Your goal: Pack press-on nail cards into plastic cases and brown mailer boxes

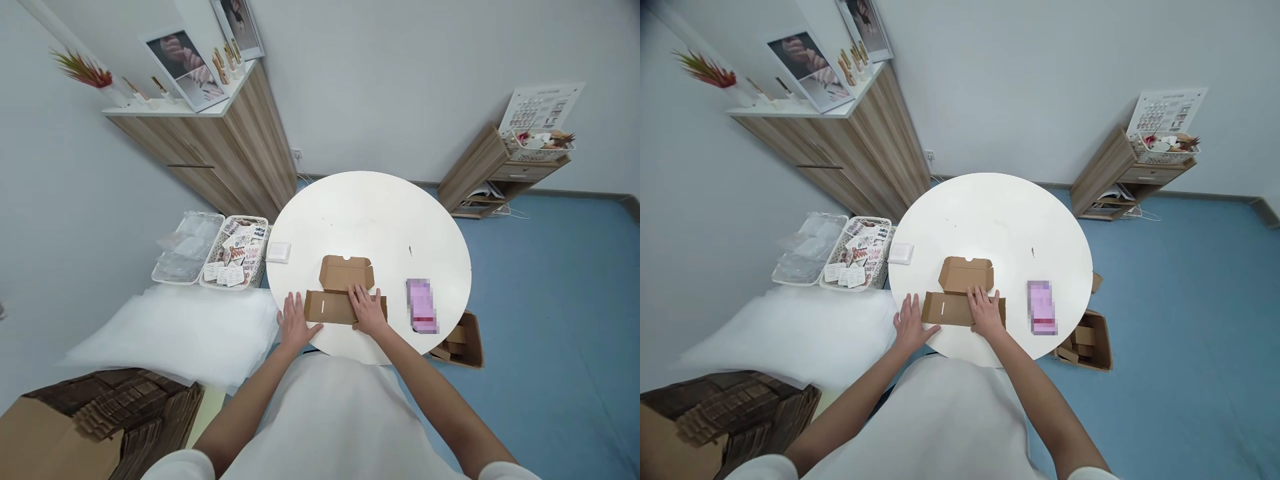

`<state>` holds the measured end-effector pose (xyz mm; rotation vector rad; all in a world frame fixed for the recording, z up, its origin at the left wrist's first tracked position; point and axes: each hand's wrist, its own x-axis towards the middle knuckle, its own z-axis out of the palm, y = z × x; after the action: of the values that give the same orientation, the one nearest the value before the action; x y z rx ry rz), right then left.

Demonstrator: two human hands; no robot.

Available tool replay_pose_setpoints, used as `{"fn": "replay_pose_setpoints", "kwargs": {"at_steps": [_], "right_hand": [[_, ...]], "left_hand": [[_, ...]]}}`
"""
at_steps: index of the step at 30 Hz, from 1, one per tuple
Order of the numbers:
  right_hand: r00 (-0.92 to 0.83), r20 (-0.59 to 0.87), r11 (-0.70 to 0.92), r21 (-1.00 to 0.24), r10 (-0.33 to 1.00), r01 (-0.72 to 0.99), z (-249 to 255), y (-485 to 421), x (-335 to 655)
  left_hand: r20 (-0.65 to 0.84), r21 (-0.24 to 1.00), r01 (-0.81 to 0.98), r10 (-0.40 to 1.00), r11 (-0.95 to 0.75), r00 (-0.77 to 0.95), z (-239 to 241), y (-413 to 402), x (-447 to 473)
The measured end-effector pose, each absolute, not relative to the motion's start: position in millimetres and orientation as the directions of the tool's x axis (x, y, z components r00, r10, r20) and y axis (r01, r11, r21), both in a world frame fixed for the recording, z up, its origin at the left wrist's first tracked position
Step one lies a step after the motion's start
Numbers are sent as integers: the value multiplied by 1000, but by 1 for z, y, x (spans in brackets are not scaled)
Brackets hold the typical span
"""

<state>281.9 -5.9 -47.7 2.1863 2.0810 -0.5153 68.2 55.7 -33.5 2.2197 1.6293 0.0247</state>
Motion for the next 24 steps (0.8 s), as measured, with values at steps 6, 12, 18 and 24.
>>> {"fn": "replay_pose_setpoints", "kwargs": {"at_steps": [6, 12, 18, 24], "right_hand": [[33, -317, -116, -248, 948, 962, -54, -10, 277], [6, -265, -103, -355, 964, 929, -56, -11, 278], [2, -283, -128, -425, 959, 896, -57, -17, 279], [10, -310, -154, -443, 951, 883, -51, -21, 282]], "left_hand": [[-501, 663, 721, 835, 202, 227, -54, 64, 38], [-496, 684, 700, 834, 205, 241, -65, 76, 51], [-460, 752, 638, 824, 163, 331, -76, 80, 42], [-478, 783, 586, 805, 208, 353, -82, 82, 34]]}}
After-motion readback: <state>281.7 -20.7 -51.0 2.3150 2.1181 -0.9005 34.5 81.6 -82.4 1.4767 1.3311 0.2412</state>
